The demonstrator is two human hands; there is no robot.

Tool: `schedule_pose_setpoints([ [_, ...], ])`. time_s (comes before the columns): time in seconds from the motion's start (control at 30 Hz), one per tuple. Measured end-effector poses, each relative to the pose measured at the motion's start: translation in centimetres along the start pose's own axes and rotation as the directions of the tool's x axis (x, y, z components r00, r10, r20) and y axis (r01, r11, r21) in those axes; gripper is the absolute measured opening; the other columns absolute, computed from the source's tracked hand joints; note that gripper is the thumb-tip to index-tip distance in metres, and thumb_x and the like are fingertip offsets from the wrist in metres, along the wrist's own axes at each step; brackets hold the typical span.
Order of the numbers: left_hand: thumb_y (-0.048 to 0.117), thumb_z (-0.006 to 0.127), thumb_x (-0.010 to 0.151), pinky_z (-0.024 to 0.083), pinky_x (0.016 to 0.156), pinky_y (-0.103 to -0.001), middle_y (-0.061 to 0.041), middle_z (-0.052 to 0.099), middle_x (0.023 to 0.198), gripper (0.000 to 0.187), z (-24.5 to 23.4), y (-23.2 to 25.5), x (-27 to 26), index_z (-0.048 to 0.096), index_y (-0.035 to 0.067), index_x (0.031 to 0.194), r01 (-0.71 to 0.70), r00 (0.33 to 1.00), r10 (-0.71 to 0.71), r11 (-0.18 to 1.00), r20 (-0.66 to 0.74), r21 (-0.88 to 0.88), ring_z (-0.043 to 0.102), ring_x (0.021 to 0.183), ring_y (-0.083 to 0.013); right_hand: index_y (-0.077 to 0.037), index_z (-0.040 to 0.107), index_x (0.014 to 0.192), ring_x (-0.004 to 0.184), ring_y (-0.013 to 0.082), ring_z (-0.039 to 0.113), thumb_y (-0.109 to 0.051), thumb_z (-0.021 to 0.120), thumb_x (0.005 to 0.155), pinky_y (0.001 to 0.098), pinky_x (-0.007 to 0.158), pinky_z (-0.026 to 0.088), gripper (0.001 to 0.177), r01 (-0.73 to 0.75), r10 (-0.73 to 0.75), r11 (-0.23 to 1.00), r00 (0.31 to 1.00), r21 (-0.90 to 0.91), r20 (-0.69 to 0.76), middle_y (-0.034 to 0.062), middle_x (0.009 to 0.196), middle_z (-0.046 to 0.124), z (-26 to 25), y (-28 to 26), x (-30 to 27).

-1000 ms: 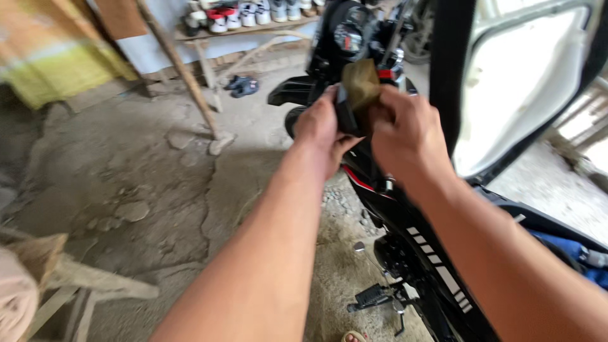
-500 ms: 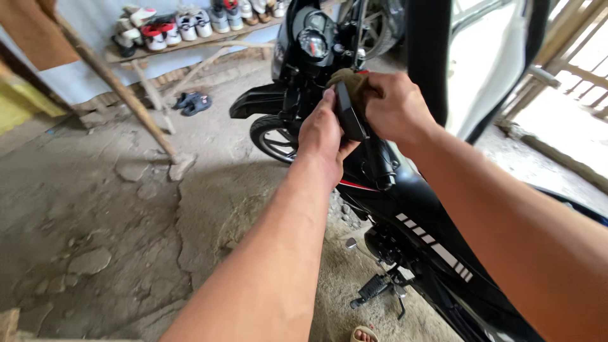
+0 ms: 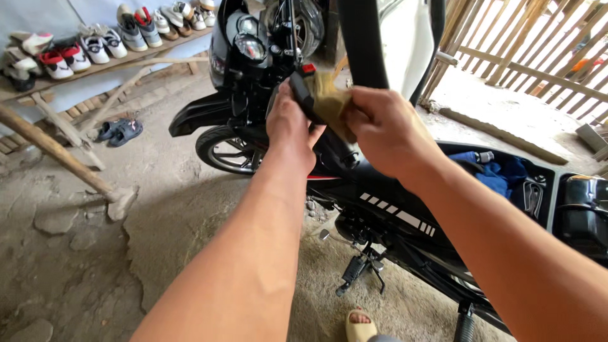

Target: The person wipes a motorcycle with a cloth. They move around the bike, cleaning the rear, handlebars, front fork, and side panels.

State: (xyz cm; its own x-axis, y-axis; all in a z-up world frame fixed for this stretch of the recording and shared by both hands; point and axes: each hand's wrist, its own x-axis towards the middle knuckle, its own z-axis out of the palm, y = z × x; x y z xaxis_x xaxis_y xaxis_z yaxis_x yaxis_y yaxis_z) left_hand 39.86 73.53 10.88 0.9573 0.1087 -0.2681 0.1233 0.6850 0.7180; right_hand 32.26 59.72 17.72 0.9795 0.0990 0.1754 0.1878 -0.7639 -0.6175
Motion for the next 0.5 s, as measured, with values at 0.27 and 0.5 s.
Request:
schedule_pose_setpoints([
  [0.27,0.050,0.044,0.096,0.051,0.085,-0.041,0.007,0.066,0.114,0.040,-0.8,0.0,1.2,0.060,0.035,0.131,0.068,0.997,-0.066,0.996,-0.036,0.063,0.063,0.095,-0.0161,-0.013,0.069,0.128,0.080,0.0237,0.075,-0.009,0.052,0.106,0.0382,0.075,0.063,0.029,0.374,-0.386,0.919,0.918,-0.127,-0.091,0.0134,0.108,0.075,2.2,0.7,9.6],
  [0.5,0.056,0.031,0.102,0.057,0.082,-0.044,-0.006,0.065,0.112,0.054,-1.6,-2.3,1.9,0.046,0.021,0.141,0.027,0.987,-0.028,1.000,-0.158,-0.008,0.068,0.087,-0.0213,-0.011,0.073,0.111,0.112,0.0367,0.069,-0.010,0.074,0.077,0.0463,0.092,0.055,0.034,0.692,-0.742,0.576,0.666,-0.434,0.077,0.0120,0.115,0.075,5.9,5.6,11.2],
])
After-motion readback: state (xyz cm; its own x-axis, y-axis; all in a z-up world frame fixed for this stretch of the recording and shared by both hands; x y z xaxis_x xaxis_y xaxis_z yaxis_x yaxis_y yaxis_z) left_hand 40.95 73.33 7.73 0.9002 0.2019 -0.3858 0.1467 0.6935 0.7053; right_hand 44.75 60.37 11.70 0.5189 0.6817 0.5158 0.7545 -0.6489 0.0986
